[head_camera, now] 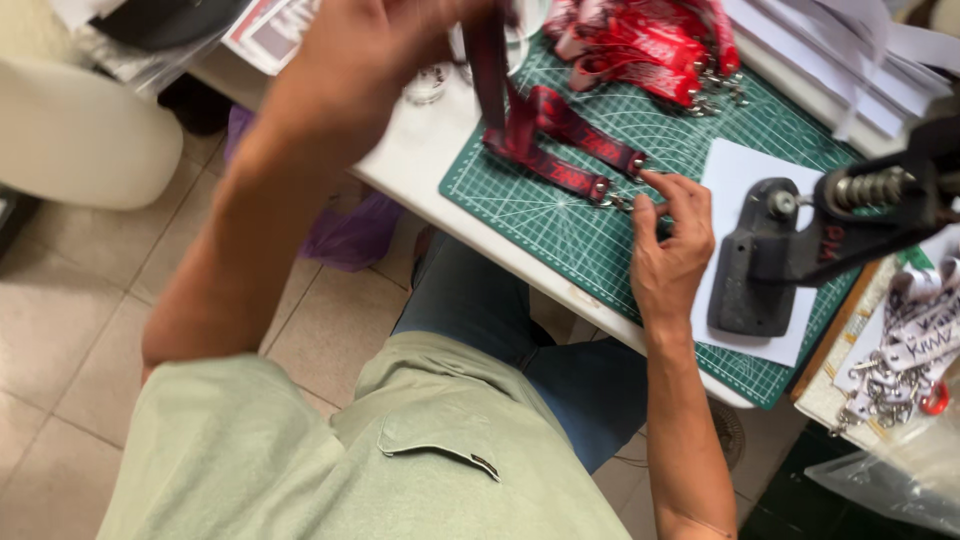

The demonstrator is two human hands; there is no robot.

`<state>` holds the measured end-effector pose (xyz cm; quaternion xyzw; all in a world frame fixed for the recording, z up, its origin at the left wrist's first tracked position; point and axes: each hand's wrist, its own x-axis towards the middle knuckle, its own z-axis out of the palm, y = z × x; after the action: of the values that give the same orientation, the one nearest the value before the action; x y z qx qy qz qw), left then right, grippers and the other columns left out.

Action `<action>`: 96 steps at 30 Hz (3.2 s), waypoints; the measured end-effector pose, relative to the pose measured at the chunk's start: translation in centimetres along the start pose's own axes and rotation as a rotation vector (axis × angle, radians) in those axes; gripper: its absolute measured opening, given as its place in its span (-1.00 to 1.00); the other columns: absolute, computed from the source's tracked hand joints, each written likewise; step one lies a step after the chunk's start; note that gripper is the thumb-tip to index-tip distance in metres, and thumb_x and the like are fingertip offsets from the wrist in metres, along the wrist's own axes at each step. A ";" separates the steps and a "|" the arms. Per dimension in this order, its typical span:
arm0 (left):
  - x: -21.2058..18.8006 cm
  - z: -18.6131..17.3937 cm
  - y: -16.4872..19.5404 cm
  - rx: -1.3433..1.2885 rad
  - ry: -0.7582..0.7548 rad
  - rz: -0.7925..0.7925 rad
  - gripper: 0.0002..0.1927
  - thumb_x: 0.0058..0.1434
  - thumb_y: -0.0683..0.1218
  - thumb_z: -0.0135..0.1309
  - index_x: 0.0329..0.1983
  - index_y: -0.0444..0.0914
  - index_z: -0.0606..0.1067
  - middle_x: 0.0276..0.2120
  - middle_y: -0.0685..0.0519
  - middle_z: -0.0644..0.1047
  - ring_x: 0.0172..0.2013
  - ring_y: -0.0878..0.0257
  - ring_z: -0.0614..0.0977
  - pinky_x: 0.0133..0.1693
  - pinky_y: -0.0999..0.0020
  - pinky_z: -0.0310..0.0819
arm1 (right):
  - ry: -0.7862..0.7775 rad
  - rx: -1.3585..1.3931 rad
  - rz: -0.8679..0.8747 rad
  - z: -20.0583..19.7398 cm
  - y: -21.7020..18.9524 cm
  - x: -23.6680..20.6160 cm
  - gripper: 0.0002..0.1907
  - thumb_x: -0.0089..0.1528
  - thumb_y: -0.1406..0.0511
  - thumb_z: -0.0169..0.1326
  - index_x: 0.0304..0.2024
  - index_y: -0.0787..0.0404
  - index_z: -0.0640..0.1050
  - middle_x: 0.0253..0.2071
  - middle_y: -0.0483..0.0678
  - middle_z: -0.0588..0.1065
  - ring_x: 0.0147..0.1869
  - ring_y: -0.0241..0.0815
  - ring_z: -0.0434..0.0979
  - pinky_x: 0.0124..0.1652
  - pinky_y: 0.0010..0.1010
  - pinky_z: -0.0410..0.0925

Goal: The person assembles keychains by attaching metal rings and clasps to red patterned fabric straps. They repeatedly pick up small metal parts from containers, link them to the strap ends, and place the finished units on a green cutting mat.

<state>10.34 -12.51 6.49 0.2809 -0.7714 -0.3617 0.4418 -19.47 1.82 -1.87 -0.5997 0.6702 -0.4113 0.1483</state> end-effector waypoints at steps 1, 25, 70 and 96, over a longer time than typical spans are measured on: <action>-2.0 0.2 0.4 -0.149 -0.061 -0.108 -0.74 0.60 0.00 0.02 -0.03 -0.29 0.55 -0.26 0.10 0.56 -0.22 0.39 0.59 -0.08 0.37 0.53 | -0.005 0.007 -0.009 0.1 -0.5 0.1 -0.77 0.39 0.40 0.15 0.10 0.25 0.62 0.10 0.04 0.49 -0.16 -0.29 0.50 -0.26 -0.46 0.38; -13.2 3.5 -3.5 -0.669 0.517 -0.789 -0.76 0.31 -0.12 0.21 -0.05 -0.37 0.65 -0.32 0.09 0.69 -0.39 0.50 0.59 -0.31 0.56 0.51 | -0.487 -0.384 -0.854 16.0 -10.4 14.2 -0.86 0.19 0.30 0.37 -0.19 0.13 0.73 -0.19 -0.02 0.55 -0.14 0.01 0.61 -0.20 -0.16 0.41; -13.7 2.8 -4.5 -0.570 0.525 -0.800 -0.73 0.32 -0.15 0.19 0.04 -0.34 0.64 -0.41 0.16 0.61 -0.42 0.52 0.49 -0.36 0.58 0.44 | -0.191 -0.476 -0.856 20.8 -10.2 13.7 -0.82 -0.06 0.17 0.42 -0.40 -0.03 0.74 -0.54 -0.17 0.51 -0.37 -0.14 0.48 -0.20 -0.20 0.23; -14.3 3.4 -5.8 -0.635 0.560 -0.733 -0.69 0.37 -0.07 0.16 0.05 -0.37 0.64 -0.41 0.18 0.54 -0.40 0.46 0.43 -0.31 0.55 0.37 | -0.180 -0.499 -0.964 20.4 -11.1 14.2 -0.91 -0.09 0.32 0.34 -0.61 0.05 0.64 -0.70 -0.11 0.39 -0.59 -0.14 0.36 -0.44 -0.29 0.23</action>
<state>14.43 -4.00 -6.19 0.4691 -0.3297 -0.6180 0.5379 -1.12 -18.28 -2.17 -0.8885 0.3816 -0.2083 -0.1470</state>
